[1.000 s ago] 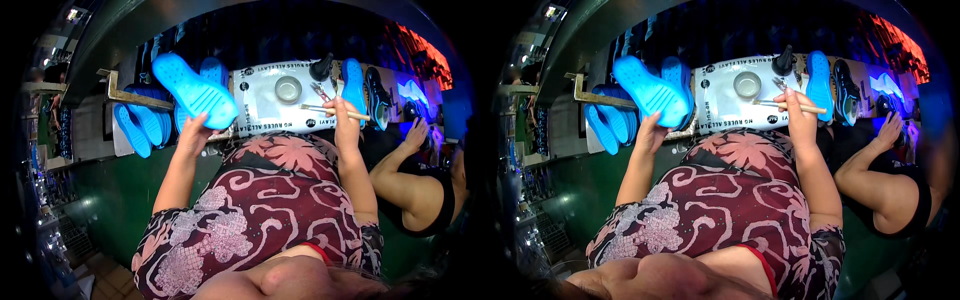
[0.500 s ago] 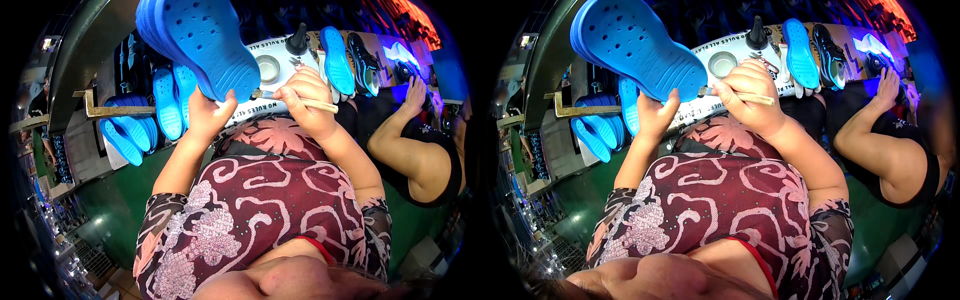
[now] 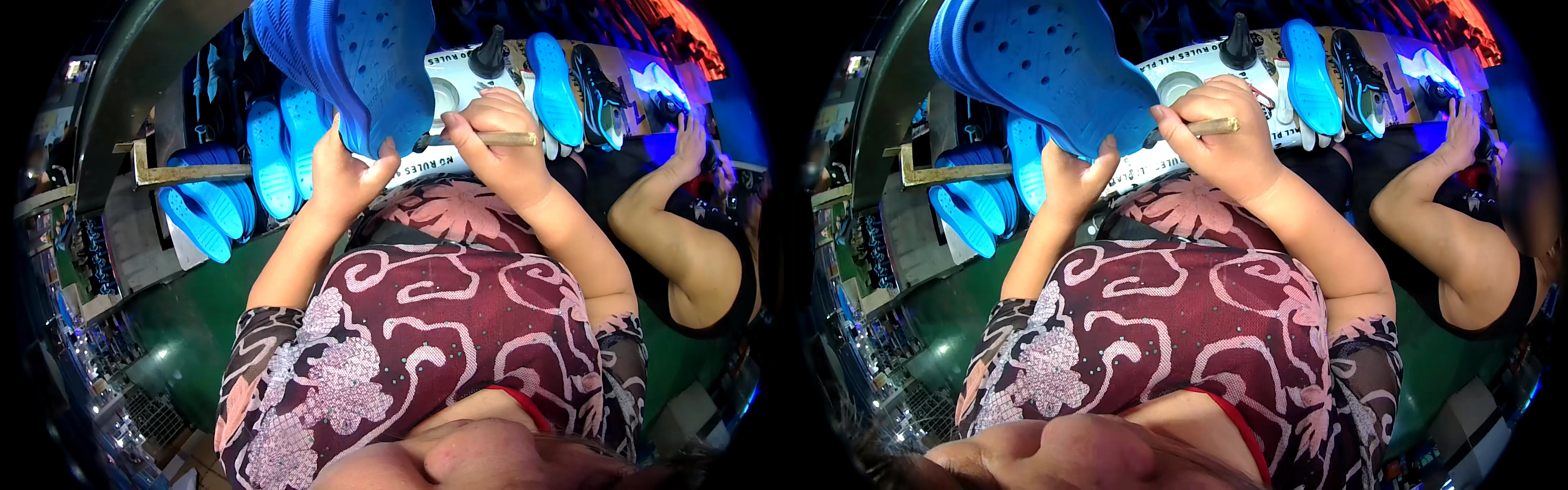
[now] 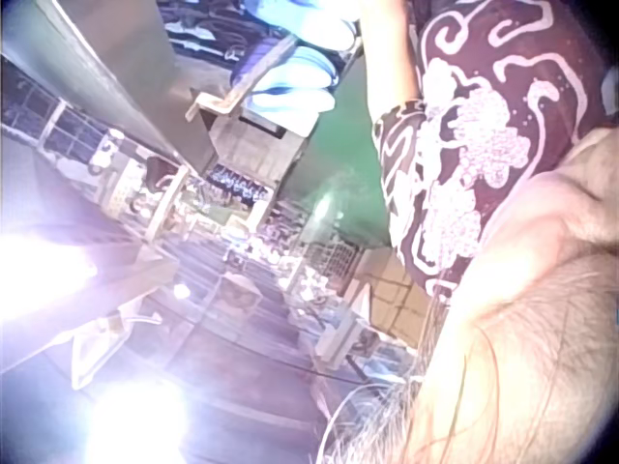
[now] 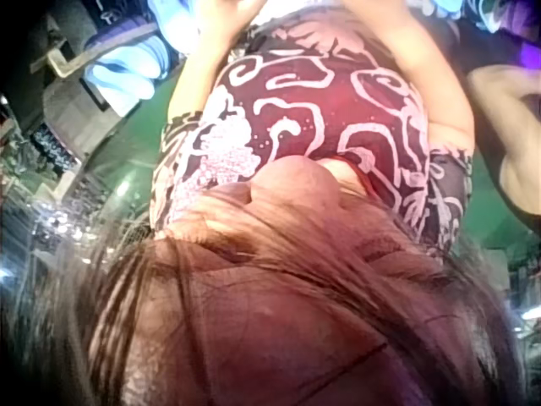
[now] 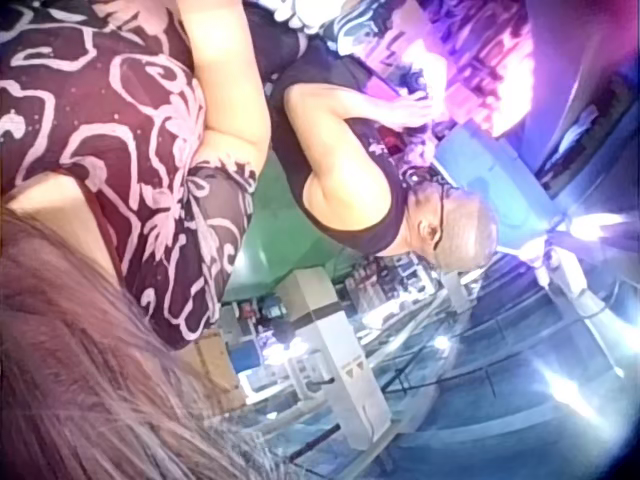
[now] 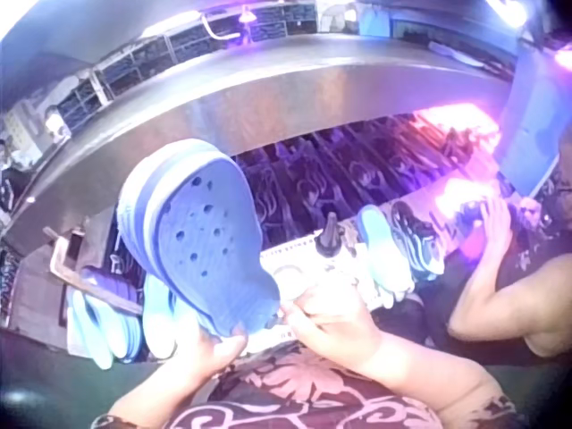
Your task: The person applies glue to the inner surface of blue shoe soles using a small brush. The person repeatedly dips the brush into a container of adhesive, paints the liquid onto a sole, and then places the finished component onto a stack.
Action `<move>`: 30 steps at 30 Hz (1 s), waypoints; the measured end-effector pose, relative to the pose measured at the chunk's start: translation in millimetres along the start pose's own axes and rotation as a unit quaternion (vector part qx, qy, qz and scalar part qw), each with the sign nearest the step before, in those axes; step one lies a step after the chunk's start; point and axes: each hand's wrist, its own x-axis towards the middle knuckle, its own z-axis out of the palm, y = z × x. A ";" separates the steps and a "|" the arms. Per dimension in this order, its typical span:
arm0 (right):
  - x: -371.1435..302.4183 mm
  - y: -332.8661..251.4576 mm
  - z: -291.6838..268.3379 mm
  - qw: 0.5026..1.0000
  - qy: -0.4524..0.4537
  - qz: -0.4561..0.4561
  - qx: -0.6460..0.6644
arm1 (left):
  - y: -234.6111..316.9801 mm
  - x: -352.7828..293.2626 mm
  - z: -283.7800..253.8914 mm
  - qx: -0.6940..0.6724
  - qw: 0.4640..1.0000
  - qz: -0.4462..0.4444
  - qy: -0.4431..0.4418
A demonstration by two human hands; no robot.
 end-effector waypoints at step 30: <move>-1.4 -10.5 -2.3 0.998 -0.038 -0.048 -0.024 | -10.2 -9.3 3.0 0.015 0.997 0.064 0.036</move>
